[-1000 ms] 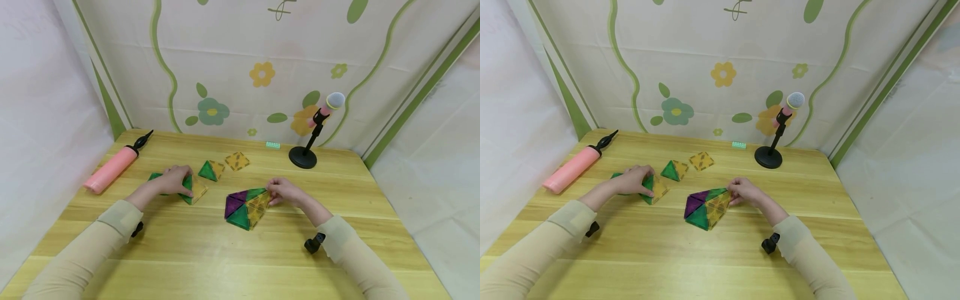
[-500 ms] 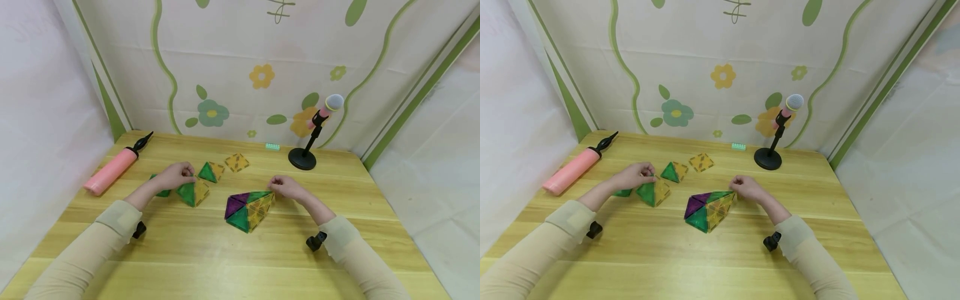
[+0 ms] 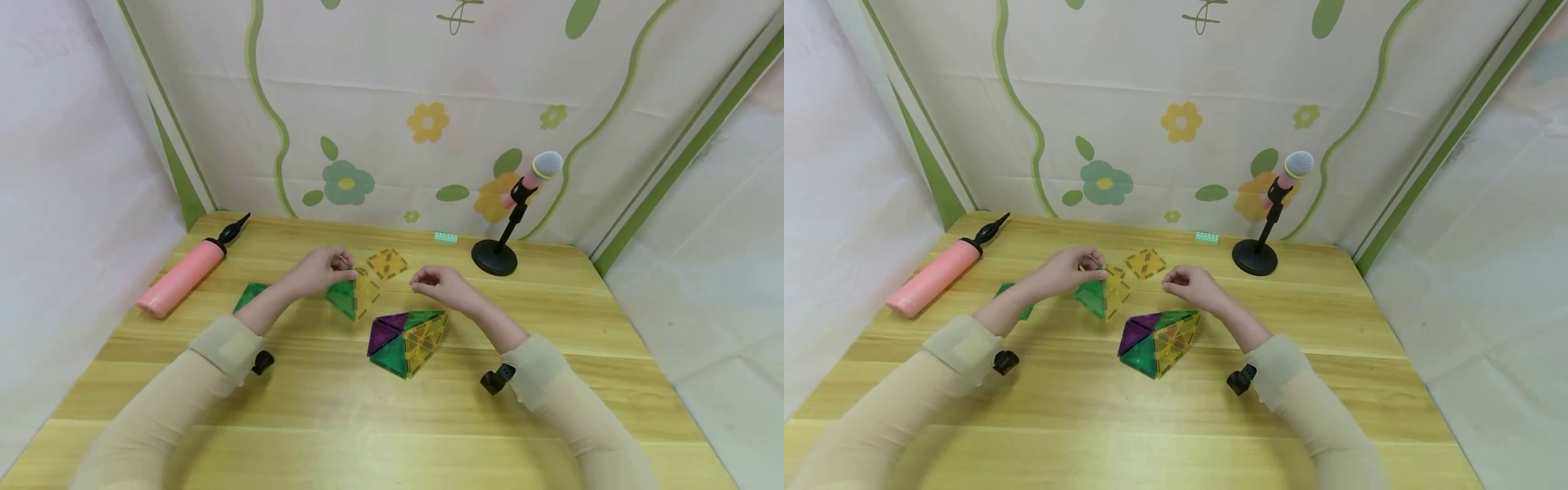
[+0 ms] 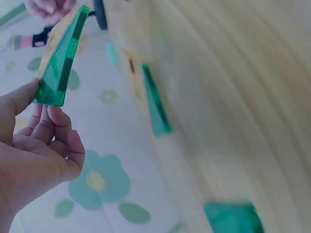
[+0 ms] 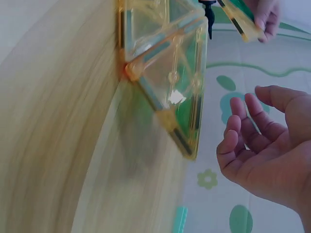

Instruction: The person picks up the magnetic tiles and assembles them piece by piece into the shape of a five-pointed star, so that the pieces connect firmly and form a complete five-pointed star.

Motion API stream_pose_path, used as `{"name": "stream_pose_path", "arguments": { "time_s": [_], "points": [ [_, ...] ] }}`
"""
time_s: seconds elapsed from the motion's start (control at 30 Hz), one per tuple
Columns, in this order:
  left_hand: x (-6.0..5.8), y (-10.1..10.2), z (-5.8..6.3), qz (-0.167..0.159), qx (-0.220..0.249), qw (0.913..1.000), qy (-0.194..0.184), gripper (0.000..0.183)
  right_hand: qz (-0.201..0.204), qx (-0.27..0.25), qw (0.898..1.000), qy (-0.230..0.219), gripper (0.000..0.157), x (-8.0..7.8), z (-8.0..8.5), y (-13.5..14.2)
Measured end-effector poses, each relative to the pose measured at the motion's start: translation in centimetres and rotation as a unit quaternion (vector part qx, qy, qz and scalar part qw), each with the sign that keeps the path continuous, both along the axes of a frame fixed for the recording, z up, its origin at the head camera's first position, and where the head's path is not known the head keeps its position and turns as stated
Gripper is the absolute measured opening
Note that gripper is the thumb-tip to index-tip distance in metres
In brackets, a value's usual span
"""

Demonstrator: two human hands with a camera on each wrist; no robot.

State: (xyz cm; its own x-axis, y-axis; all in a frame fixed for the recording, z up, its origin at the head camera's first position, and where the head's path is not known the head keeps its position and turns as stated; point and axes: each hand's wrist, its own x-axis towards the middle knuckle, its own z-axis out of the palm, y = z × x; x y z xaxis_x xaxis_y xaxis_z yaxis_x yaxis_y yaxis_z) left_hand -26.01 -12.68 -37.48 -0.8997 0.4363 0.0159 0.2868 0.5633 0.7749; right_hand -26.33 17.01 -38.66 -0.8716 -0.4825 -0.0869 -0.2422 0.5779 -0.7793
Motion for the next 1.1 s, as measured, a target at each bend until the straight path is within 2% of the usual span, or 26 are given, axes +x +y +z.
{"name": "stream_pose_path", "arguments": {
  "time_s": [0.2, 0.37, 0.5, 0.73, 0.9, 1.1],
  "points": [
    [-0.4, 3.1, 0.1, -0.01, 0.037, 0.9991, -0.017, 0.019, 0.037, -0.028, 0.999, -0.013, 0.033, 0.0, 0.5, -2.1],
    [-0.7, 4.5, -0.6, -0.013, 0.05, 0.9984, -0.02, 0.021, 0.039, -0.022, 0.999, -0.023, 0.029, -0.4, 0.5, -2.7],
    [-0.9, 4.8, -1.1, -0.014, 0.06, 0.9978, -0.025, 0.022, 0.037, -0.02, 0.999, -0.028, 0.026, -0.9, 0.1, -2.4],
    [-1.3, 4.5, -2.0, -0.021, 0.054, 0.996, -0.067, 0.022, 0.036, -0.018, 0.998, -0.052, 0.026, -1.9, -0.6, -1.6],
    [-1.8, 5.0, -3.3, -0.019, 0.047, 0.9966, -0.064, 0.021, 0.057, -0.017, 0.996, -0.069, 0.027, -2.8, -1.7, -1.2],
    [-2.0, 5.7, -4.5, -0.025, 0.025, 0.9969, -0.07, 0.021, 0.071, -0.019, 0.99, -0.116, 0.027, -3.5, -3.2, -0.6]
  ]
}}
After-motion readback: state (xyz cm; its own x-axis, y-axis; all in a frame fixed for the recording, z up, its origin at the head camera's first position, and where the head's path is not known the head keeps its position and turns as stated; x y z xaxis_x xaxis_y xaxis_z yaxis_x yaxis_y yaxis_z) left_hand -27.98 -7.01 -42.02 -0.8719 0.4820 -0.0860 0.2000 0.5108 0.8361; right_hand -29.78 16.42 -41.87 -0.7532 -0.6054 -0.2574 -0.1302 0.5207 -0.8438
